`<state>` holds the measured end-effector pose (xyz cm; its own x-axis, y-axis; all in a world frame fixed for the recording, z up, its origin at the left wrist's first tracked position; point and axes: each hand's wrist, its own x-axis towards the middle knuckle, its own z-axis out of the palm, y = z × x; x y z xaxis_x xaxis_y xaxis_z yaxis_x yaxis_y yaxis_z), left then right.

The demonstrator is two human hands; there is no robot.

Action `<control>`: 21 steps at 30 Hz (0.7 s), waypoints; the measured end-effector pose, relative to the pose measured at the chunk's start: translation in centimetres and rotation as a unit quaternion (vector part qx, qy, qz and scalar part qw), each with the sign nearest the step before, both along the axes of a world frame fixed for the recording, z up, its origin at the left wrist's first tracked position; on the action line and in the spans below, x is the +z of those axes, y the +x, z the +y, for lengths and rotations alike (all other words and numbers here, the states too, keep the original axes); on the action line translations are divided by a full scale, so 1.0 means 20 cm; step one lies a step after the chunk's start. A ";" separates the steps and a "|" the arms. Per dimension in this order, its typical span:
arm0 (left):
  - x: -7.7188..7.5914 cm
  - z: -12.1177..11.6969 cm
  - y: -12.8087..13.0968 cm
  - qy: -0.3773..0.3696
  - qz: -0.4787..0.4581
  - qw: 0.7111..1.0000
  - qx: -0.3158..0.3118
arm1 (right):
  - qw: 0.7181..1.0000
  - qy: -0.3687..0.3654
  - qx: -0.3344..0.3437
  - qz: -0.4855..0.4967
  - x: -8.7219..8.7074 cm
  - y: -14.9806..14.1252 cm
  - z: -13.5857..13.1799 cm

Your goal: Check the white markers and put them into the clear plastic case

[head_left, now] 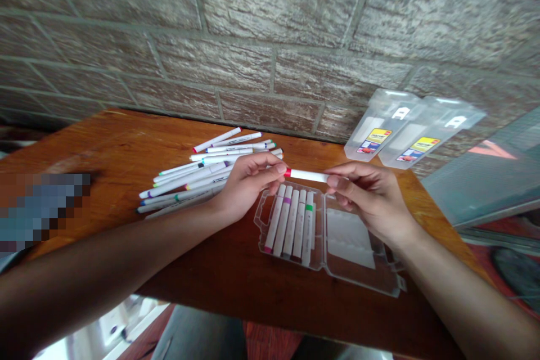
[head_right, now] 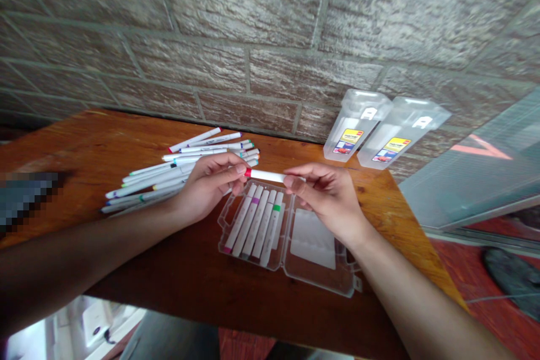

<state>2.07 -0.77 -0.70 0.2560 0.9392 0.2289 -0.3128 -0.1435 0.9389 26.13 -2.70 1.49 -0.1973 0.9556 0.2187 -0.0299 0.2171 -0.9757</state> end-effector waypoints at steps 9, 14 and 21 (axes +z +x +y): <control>0.00 0.01 0.00 -0.029 -0.042 0.999 -0.008 | 0.998 -0.033 0.010 0.052 0.04 -0.01 -0.02; 0.00 0.01 0.00 -0.034 -0.046 0.998 -0.006 | 0.996 -0.037 0.018 0.076 0.05 -0.02 -0.02; 0.01 0.01 0.00 -0.038 -0.049 0.998 -0.007 | 0.994 -0.049 0.034 0.096 0.03 0.00 -0.02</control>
<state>2.14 -0.65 -0.56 0.2488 0.9513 0.1821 -0.4053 -0.0685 0.9116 26.09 -3.08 2.18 -0.2252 0.9603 0.1647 -0.2287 0.1122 -0.9670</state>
